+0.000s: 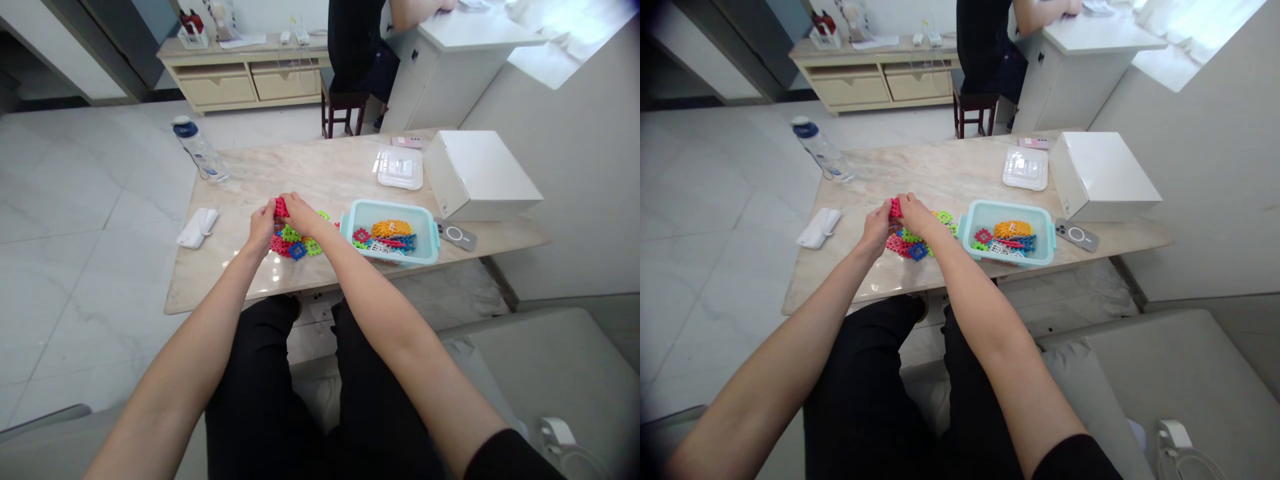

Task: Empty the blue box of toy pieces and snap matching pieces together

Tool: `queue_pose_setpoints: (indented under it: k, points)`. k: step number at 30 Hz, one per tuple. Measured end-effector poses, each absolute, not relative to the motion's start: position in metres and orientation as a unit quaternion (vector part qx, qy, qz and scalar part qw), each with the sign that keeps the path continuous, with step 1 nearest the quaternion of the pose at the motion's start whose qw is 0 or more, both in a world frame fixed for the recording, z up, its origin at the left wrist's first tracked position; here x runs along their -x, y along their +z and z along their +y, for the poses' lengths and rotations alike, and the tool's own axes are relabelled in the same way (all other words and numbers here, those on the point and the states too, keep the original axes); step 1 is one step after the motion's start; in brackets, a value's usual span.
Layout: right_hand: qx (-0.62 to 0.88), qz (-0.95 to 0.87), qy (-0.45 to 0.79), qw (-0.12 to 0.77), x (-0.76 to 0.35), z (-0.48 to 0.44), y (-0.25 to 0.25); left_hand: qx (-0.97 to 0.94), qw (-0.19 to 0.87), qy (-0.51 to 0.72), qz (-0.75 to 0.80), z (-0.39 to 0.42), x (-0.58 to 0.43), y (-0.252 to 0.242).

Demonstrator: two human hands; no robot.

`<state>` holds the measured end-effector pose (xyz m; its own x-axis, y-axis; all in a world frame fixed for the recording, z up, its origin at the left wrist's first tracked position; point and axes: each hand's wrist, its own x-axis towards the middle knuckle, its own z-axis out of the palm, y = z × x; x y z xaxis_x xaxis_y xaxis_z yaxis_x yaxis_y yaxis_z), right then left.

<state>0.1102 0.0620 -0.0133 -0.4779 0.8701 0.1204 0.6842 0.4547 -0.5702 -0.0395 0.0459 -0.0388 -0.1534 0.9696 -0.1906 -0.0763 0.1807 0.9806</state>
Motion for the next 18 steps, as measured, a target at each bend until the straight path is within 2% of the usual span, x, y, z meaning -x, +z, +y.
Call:
queue_pose_setpoints:
  k: [10, 18]
  points:
    - [0.526, -0.804, 0.223, 0.164, -0.110, 0.067, -0.039, -0.412, 0.439, 0.475, 0.642, 0.046, 0.045, -0.056]
    - [0.560, -0.807, 0.178, 0.063, -0.103, 0.053, -0.035, -0.483, 0.370, 0.368, 0.703, 0.039, 0.058, -0.072]
